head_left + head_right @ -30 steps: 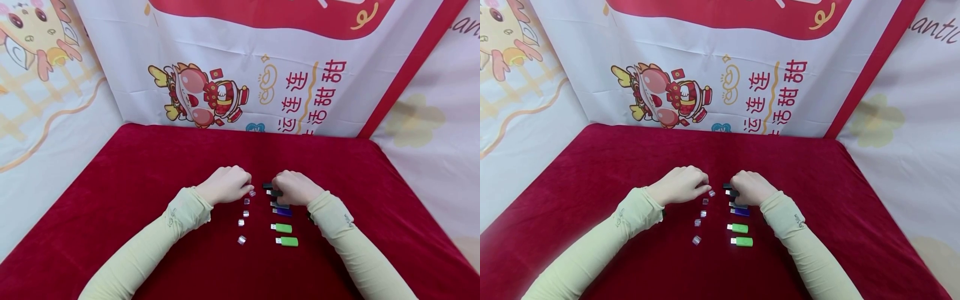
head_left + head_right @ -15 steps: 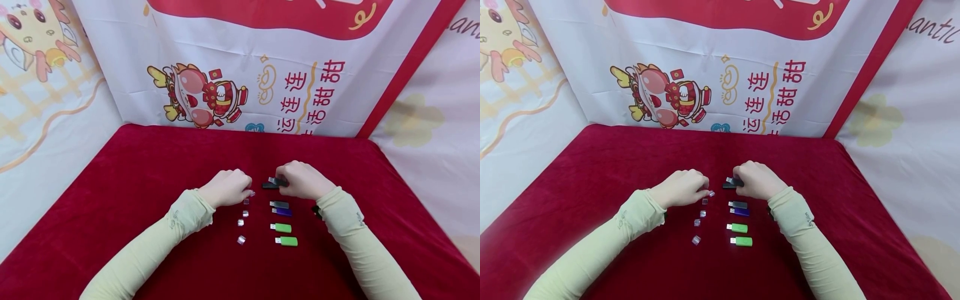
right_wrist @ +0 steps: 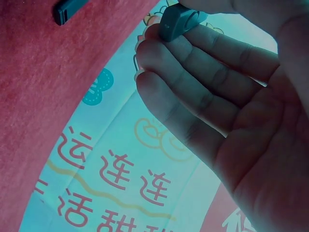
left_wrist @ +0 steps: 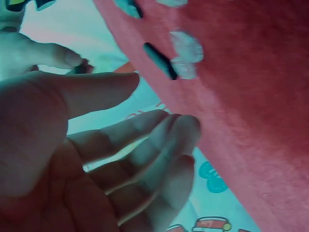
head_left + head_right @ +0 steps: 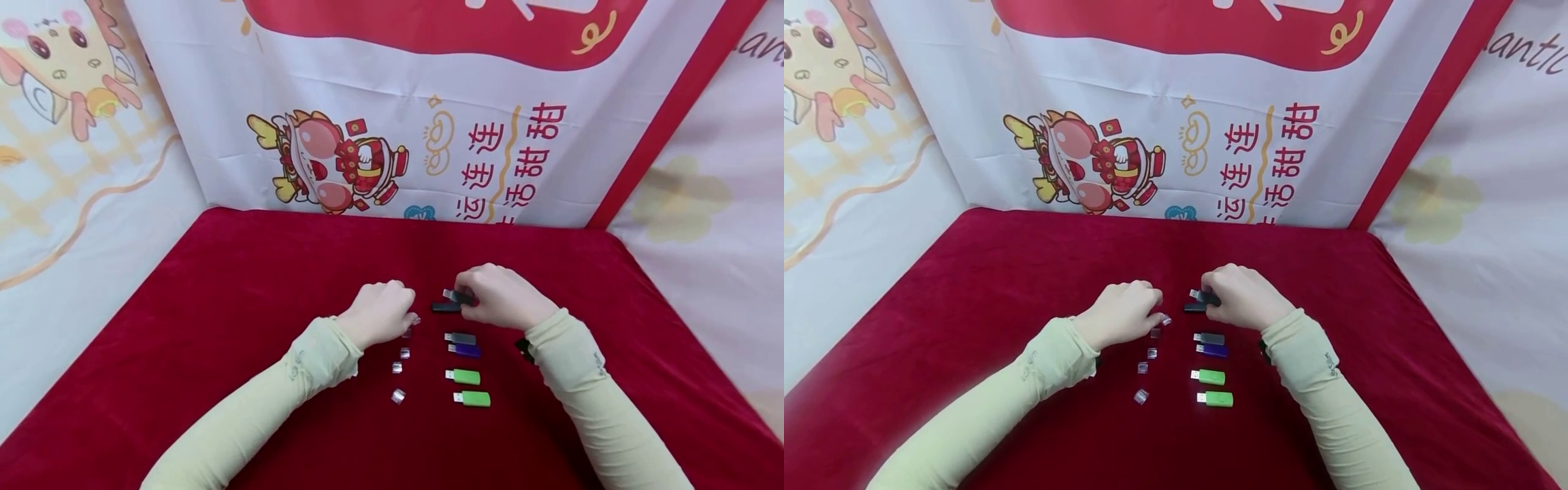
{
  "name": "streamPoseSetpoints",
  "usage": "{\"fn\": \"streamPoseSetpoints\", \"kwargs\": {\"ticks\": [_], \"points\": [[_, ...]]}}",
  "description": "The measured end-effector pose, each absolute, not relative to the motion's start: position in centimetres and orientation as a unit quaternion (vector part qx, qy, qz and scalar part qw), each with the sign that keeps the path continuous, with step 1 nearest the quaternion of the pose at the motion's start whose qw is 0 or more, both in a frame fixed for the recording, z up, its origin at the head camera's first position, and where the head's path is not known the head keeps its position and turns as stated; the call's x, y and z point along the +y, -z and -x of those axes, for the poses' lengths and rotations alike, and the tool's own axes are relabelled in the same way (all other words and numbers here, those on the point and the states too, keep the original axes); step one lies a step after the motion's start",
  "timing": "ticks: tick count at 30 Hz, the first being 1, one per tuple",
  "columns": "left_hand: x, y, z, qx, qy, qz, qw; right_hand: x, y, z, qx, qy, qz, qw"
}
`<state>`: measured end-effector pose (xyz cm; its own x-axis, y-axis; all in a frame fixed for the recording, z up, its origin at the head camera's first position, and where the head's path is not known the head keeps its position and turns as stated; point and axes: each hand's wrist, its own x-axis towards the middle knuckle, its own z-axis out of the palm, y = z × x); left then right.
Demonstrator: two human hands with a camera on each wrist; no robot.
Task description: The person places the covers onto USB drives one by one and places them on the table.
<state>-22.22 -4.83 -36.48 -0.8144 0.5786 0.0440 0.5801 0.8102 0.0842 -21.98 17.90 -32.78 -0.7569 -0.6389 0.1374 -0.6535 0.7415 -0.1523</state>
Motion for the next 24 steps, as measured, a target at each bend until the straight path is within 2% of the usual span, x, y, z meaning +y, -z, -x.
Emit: {"fn": "streamPoseSetpoints", "kwargs": {"ticks": [24], "points": [[-4.0, 36.0, 23.2, -0.951, 0.057, 0.303, -0.017, 18.3, 32.6, 21.9, -0.935, -0.095, -0.339, 0.05]]}}
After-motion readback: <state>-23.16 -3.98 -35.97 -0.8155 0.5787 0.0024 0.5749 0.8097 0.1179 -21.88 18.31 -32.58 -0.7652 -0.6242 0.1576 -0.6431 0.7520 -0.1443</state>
